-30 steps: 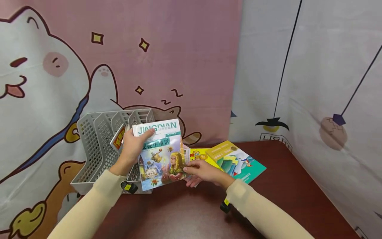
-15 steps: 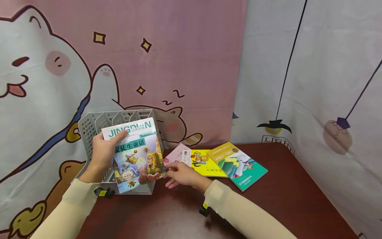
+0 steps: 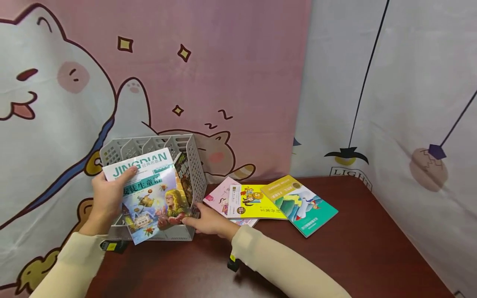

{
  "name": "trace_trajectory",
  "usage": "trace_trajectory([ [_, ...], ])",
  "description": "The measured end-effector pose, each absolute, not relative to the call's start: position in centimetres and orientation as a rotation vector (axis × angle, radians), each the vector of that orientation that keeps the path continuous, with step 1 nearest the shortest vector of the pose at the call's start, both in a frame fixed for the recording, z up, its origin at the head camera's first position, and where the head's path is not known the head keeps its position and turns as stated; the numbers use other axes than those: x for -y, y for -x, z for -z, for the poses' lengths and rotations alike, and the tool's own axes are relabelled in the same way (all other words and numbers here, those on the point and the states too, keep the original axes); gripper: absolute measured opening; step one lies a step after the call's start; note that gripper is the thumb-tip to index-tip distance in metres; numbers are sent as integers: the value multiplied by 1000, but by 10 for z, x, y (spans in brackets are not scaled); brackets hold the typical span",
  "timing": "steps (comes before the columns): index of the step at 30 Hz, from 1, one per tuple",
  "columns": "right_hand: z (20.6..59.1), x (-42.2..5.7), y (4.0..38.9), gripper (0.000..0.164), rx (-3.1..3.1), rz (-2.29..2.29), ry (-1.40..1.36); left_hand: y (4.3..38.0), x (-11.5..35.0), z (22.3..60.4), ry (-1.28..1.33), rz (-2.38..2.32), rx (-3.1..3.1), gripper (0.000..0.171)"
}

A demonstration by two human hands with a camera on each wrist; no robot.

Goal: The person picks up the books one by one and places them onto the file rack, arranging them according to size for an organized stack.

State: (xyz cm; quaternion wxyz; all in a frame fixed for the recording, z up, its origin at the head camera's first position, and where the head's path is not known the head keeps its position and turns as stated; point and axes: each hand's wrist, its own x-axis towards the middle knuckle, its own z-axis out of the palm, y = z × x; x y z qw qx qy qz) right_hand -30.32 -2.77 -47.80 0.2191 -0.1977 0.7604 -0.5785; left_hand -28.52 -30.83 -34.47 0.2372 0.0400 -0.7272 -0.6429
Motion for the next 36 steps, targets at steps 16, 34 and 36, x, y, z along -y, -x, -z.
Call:
trace_trajectory([
  [16,487,42,304,88,-2292,1525,540,282,370,337,-268,1762,1825,46],
  [34,483,40,304,85,-2314,1488,556,274,432,318,-472,1758,1651,30],
  [36,483,39,304,85,-2313,1482,557,275,436,319,-469,1689,1686,26],
])
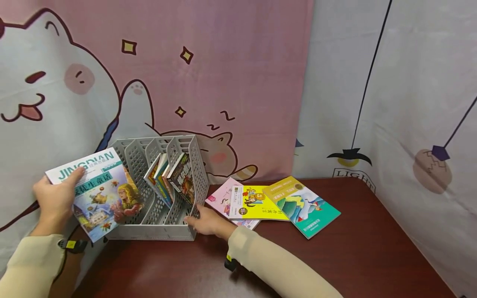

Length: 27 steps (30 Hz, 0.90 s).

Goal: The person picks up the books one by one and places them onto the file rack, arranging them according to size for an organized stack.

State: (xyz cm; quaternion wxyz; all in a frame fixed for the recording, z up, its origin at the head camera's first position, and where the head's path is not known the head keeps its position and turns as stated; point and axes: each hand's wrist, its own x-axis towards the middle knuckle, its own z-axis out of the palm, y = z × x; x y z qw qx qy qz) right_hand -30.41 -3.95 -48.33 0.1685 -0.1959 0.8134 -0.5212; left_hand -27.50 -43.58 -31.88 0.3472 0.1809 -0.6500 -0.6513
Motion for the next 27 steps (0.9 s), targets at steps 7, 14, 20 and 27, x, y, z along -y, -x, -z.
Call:
trace_trajectory([
  [7,483,37,304,86,-2305,1490,549,283,440,313,-423,1291,1860,16],
  [14,482,33,306,87,-2313,1495,552,285,404,290,-358,1009,1842,38],
  [20,484,33,305,85,-2307,1496,539,298,390,292,-300,1022,1732,40],
  [27,485,38,304,85,-2311,1486,558,321,397,307,-320,1149,1688,38],
])
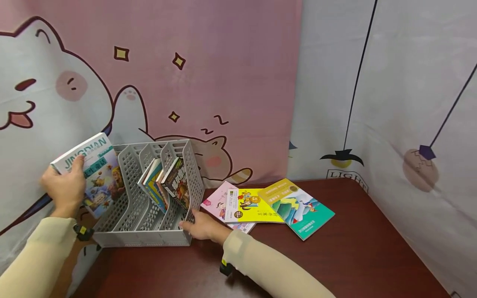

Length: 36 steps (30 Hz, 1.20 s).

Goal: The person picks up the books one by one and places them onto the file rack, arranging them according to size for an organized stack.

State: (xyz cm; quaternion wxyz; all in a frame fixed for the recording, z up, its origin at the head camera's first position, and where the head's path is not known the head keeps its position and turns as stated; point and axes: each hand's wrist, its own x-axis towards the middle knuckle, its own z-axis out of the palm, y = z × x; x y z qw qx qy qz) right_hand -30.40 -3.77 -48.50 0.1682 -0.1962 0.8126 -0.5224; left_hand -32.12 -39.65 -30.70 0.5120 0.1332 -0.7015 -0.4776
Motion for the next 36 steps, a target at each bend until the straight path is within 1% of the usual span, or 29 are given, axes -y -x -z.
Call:
trace_trajectory([
  [7,483,40,302,83,-2357,1439,544,351,411,327,-341,1440,1667,30],
  [11,483,40,303,83,-2347,1444,540,360,412,340,-379,1507,1735,32],
  [20,483,41,304,83,-2359,1414,539,370,409,375,-467,1550,1900,36],
  [23,481,40,304,83,-2376,1400,534,370,408,385,-483,1553,1929,41],
  [31,479,41,304,85,-2374,1392,552,365,405,407,-511,1477,2136,70],
  [36,482,41,304,84,-2363,1405,551,360,405,407,-436,1426,2278,78],
])
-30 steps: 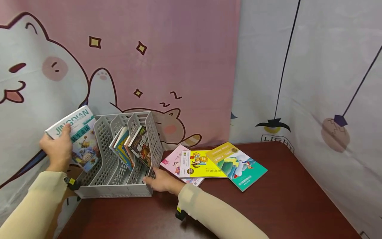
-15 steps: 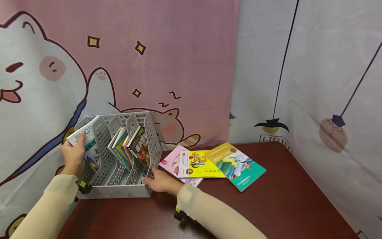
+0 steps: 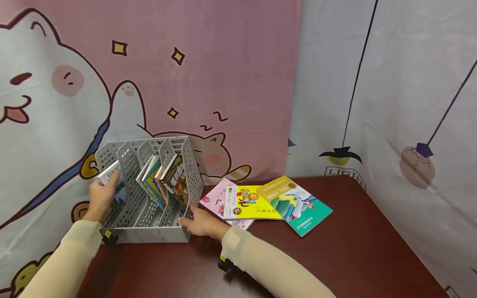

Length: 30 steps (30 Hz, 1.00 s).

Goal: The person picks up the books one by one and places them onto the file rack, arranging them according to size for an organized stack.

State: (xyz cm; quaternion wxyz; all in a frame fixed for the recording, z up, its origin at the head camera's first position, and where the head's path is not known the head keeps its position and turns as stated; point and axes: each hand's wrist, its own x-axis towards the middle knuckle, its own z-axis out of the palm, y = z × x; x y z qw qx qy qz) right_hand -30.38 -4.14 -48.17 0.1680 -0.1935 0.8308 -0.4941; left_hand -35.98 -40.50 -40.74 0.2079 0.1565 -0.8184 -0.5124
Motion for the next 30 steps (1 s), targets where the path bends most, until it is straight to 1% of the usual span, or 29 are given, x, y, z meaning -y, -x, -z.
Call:
trace_trajectory([
  [7,487,42,303,85,-2306,1451,560,345,406,391,-273,1129,2508,75],
  [11,489,40,303,85,-2238,1531,541,337,393,376,-241,989,2481,70],
  [15,492,36,304,81,-2132,1612,519,328,368,364,-206,867,2388,56],
  [19,490,28,304,71,-2091,1623,539,321,340,356,-3,768,2231,37],
  [21,486,22,305,66,-2079,1614,558,315,323,351,110,760,2166,30],
  [23,481,14,307,61,-2066,1599,580,309,305,346,194,781,2151,26],
  [27,469,-6,313,53,-2075,1571,595,299,273,343,296,959,2258,28],
  [30,463,-22,316,47,-2080,1585,583,293,252,347,372,1169,2386,32],
])
